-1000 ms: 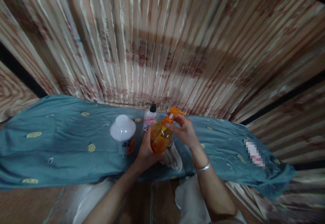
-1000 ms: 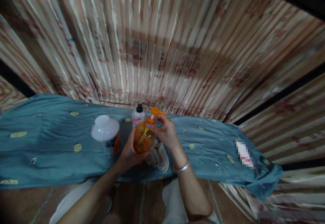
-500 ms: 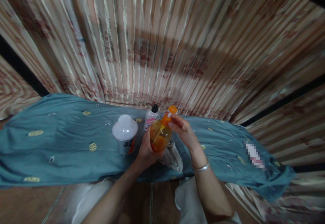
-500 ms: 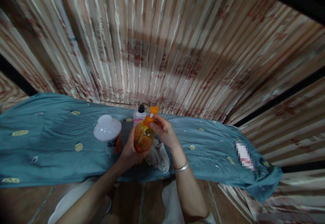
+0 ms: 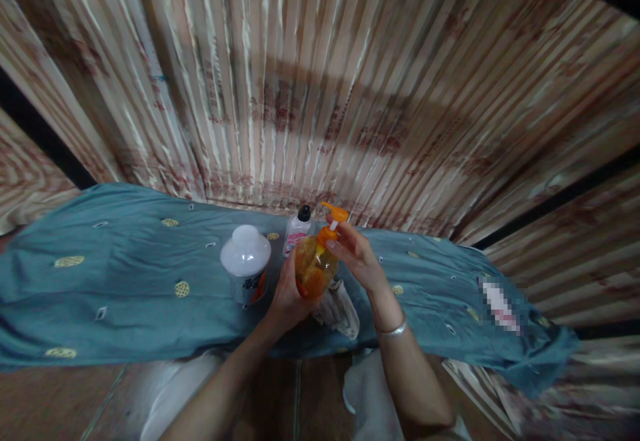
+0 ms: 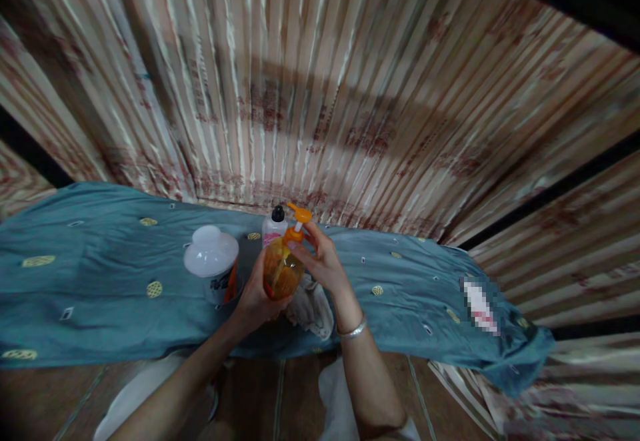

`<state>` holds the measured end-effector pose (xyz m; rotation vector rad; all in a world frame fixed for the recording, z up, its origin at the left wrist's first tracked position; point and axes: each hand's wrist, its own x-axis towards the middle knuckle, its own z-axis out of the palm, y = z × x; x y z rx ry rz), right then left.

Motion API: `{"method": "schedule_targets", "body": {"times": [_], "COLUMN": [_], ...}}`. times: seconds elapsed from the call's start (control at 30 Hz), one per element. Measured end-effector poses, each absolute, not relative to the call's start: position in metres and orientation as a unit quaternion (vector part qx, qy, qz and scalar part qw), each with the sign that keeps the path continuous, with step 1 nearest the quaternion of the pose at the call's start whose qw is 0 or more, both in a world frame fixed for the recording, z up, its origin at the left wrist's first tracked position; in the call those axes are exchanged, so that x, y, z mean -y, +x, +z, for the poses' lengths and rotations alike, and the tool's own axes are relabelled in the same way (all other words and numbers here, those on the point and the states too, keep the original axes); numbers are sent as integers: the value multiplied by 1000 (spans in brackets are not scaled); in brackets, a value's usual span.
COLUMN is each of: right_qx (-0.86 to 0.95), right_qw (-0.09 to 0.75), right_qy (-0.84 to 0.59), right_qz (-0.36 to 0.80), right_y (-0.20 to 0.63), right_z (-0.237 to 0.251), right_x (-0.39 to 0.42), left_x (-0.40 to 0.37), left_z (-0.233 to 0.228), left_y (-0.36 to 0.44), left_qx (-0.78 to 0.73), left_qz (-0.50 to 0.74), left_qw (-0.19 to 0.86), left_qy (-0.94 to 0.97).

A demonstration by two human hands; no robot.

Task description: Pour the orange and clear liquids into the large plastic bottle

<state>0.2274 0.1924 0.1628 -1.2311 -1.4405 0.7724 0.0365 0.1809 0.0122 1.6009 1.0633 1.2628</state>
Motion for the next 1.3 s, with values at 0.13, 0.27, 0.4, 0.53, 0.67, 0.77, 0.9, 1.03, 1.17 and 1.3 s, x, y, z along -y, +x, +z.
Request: {"method": "schedule_targets", "body": {"times": [0.13,0.27,0.4,0.53,0.67,0.77,0.9,1.03,1.17,1.3], "right_qx": [597,612,635,624,612,627,634,630,643,651], "right_qw": [511,501,495,497,501,496,493,483,470,478], "right_qy": [-552,-552,-522,-541,-560,-537,-522,-544,-537,-512], "right_qz": [279,265,283,266,246,269,287,273,278,293], "right_y": [229,232,228,229,231,230,231,233,236,247], "right_z": [164,169,171,168,168,172,174,175,182,200], "right_x": [-194,-195,-195,-195,-195,-196,-196,-194,-193,-195], "left_x": [-181,-181,-182,-183,-184,-184,-185,-185,-186,-186], "left_z": [16,19,18,19,19,20,21,21,19,19], "left_y": [35,33,33,33,32,31,31,30,31,34], "left_qx": [-422,-423,-424,-423,-422,-417,-415,-424,-420,-393], "left_qz": [500,501,500,499,499,496,497,498,499,510], "left_qw": [415,417,426,420,416,426,424,413,412,416], "left_qy": [632,629,623,629,632,631,633,634,637,642]}}
